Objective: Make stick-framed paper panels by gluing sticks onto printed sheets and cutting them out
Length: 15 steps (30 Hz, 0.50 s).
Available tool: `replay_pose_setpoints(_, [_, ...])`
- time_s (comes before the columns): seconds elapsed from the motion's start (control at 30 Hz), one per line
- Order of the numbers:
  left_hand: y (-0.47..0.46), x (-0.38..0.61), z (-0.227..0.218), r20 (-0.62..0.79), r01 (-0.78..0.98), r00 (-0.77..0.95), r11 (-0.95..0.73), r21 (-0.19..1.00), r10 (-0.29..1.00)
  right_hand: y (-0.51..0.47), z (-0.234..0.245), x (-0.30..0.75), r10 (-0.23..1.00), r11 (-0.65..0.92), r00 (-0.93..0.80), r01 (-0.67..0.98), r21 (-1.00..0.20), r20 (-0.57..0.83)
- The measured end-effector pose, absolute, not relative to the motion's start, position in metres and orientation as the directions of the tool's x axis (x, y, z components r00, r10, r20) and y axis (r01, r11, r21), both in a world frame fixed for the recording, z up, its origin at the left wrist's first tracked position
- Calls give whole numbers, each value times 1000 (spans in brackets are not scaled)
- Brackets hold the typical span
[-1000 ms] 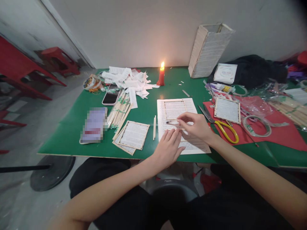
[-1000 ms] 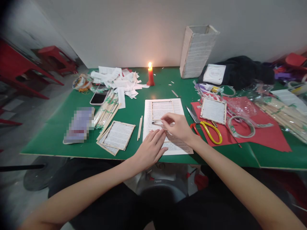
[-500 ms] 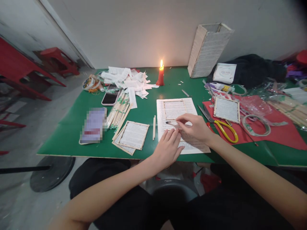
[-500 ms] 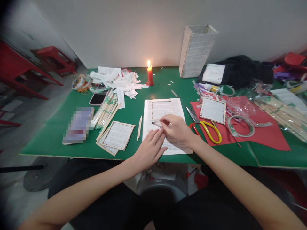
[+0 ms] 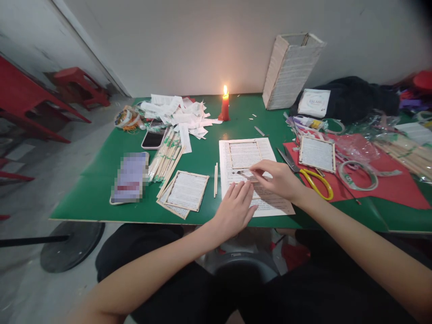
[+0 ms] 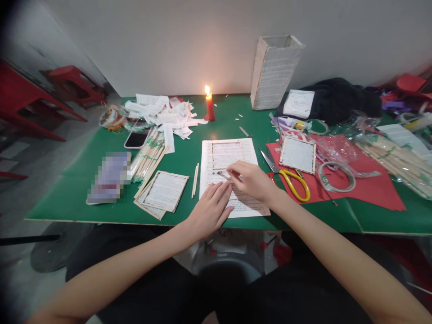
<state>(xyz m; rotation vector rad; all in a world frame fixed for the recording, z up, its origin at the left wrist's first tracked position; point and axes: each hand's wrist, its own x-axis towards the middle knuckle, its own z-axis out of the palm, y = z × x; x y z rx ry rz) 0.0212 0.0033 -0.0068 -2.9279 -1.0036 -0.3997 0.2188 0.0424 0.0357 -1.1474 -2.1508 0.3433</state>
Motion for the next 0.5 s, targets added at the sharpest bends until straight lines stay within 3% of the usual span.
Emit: replay_pose_setpoints(0.5, [4, 21, -7, 251, 603, 759, -794, 77, 601, 35, 39, 235, 780, 622, -464, 651, -435, 421])
